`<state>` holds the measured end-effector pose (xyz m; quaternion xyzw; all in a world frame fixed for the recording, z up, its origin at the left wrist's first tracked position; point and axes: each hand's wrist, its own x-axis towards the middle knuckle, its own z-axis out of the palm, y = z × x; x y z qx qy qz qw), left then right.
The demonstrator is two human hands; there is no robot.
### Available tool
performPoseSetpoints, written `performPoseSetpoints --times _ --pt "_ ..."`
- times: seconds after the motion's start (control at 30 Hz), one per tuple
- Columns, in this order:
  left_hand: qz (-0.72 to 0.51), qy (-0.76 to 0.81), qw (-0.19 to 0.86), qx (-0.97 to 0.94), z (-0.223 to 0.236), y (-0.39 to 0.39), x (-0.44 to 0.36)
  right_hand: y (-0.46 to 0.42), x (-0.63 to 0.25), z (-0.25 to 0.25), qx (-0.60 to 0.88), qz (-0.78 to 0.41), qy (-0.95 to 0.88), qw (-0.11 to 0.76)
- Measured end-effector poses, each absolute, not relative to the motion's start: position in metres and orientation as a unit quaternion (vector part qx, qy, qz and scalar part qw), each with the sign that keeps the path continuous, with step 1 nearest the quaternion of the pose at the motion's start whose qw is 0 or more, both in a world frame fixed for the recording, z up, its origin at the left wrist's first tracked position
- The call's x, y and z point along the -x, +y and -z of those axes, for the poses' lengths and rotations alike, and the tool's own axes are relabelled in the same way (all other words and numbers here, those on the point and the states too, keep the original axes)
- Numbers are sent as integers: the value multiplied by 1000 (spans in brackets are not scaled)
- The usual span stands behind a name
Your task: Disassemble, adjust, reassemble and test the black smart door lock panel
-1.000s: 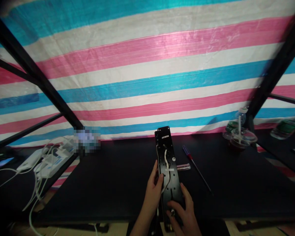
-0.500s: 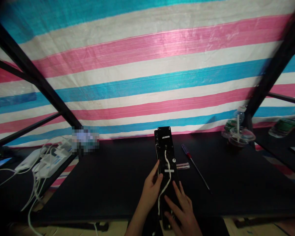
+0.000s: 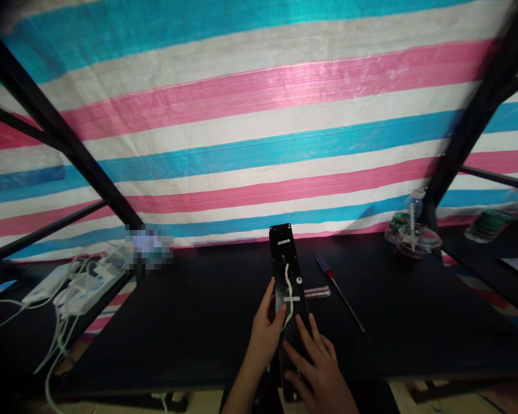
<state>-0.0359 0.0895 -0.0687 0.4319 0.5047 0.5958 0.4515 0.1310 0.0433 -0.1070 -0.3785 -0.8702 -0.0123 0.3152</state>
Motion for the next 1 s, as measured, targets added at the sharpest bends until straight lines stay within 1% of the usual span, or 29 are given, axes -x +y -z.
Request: performPoseSetpoints --times 0.07,0.17,0.27,0.4,0.6,0.7,0.77,0.83,1.0 --pt "-589 502 451 -446 68 90 35 42 -133 112 379 16 -868 319" --pt "-576 516 422 -474 68 91 32 41 -137 116 370 15 -868 330" --pt "-567 543 396 -477 71 91 29 39 -141 119 349 13 -862 366" --pt "-562 562 389 -467 72 91 25 36 -145 121 321 19 -850 417" --pt "-556 569 371 -479 67 90 23 44 -139 109 370 -9 -804 466" --pt "-550 574 393 -462 68 90 23 48 -134 106 375 -16 -790 485" --pt "-547 579 400 -454 71 90 23 48 -133 107 373 -14 -789 488" --pt "-550 579 381 -466 76 90 23 46 -135 108 371 -12 -792 485" --pt "-567 566 340 -492 80 90 22 43 -144 107 352 -22 -830 431"
